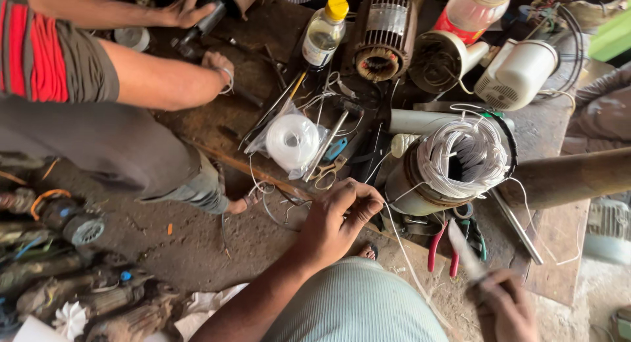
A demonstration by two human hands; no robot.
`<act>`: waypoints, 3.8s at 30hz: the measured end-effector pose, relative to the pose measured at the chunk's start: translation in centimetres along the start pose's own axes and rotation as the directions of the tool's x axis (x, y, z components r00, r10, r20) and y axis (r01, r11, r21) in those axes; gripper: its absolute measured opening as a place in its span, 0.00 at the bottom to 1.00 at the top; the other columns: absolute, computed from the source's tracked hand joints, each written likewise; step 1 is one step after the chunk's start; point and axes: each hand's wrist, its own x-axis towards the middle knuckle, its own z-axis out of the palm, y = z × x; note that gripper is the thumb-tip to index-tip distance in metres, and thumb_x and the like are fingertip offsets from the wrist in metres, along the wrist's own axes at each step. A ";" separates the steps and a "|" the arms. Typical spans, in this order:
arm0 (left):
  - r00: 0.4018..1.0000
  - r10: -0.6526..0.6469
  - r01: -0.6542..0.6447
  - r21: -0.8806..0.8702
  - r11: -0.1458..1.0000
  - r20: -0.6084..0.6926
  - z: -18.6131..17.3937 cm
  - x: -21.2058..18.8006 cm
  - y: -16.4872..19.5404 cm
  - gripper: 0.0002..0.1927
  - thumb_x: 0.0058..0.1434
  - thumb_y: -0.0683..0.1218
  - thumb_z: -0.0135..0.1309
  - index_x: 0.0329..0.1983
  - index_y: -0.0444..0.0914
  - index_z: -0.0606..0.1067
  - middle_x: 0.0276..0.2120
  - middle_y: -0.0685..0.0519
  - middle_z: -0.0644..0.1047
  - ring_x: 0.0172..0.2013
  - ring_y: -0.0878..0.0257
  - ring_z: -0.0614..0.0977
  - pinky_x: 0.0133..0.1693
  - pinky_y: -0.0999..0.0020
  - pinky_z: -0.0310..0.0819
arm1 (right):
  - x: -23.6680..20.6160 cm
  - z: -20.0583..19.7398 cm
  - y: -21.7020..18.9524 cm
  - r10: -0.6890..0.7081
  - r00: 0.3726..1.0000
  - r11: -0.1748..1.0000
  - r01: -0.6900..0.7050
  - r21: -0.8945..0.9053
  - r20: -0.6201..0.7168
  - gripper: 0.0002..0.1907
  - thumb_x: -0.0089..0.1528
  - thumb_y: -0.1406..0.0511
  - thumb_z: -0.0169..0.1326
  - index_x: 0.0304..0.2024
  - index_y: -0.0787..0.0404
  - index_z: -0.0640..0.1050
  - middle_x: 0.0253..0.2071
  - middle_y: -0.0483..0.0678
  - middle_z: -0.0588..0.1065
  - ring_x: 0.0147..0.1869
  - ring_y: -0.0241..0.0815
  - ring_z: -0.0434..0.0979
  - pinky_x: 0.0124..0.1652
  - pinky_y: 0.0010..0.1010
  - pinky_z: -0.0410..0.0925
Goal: The person cuts lengths of white plastic wire with pliers at a cluttered workbench, then wraps and ties the wire around a cylindrical spool, pressing the coils in place. Near the end, the person joins others in handling an electric motor stator on the bench.
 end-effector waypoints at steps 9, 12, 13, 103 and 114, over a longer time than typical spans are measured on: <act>0.981 -0.083 0.121 -0.213 0.970 0.178 -3.5 1.8 -0.8 0.08 0.75 0.46 0.49 0.47 0.35 0.72 0.36 0.51 0.78 0.35 0.64 0.83 0.37 0.70 0.80 | -4.5 8.4 -1.1 0.304 0.945 0.947 -0.314 0.068 0.122 0.36 0.55 0.74 0.55 0.68 0.70 0.67 0.47 0.59 0.75 0.49 0.49 0.77 0.45 0.41 0.70; 0.983 0.069 -0.048 -0.125 0.991 0.172 -4.2 1.9 -0.6 0.07 0.73 0.44 0.51 0.48 0.35 0.73 0.38 0.49 0.80 0.39 0.59 0.82 0.41 0.66 0.78 | -4.6 12.7 -2.0 0.163 0.963 0.975 -0.190 0.114 0.213 0.30 0.60 0.72 0.55 0.66 0.73 0.68 0.47 0.60 0.74 0.47 0.50 0.76 0.44 0.43 0.71; 0.973 0.174 -0.166 -0.059 0.984 0.151 -4.4 2.0 -0.6 0.06 0.72 0.43 0.53 0.48 0.35 0.74 0.39 0.49 0.81 0.41 0.57 0.82 0.43 0.65 0.77 | -4.3 14.5 -2.1 0.138 0.962 0.972 -0.177 0.153 0.237 0.27 0.62 0.71 0.53 0.64 0.74 0.68 0.47 0.60 0.74 0.47 0.50 0.76 0.43 0.42 0.71; 0.853 0.252 -0.216 -0.131 0.968 0.456 -6.8 1.8 -2.9 0.12 0.72 0.50 0.53 0.47 0.36 0.76 0.38 0.49 0.78 0.41 0.52 0.79 0.45 0.58 0.76 | -3.8 29.1 -4.2 -0.071 0.994 0.989 0.059 -0.139 -0.084 0.28 0.61 0.69 0.60 0.64 0.69 0.74 0.44 0.45 0.77 0.42 0.30 0.71 0.40 0.20 0.66; 0.850 0.256 -0.215 -0.142 0.966 0.460 -6.9 2.0 -3.0 0.11 0.71 0.49 0.54 0.46 0.36 0.76 0.38 0.49 0.79 0.41 0.52 0.79 0.45 0.58 0.76 | -3.6 29.2 -4.2 -0.065 0.995 0.991 0.055 -0.125 -0.077 0.27 0.61 0.69 0.60 0.64 0.69 0.74 0.45 0.45 0.77 0.43 0.30 0.71 0.42 0.21 0.66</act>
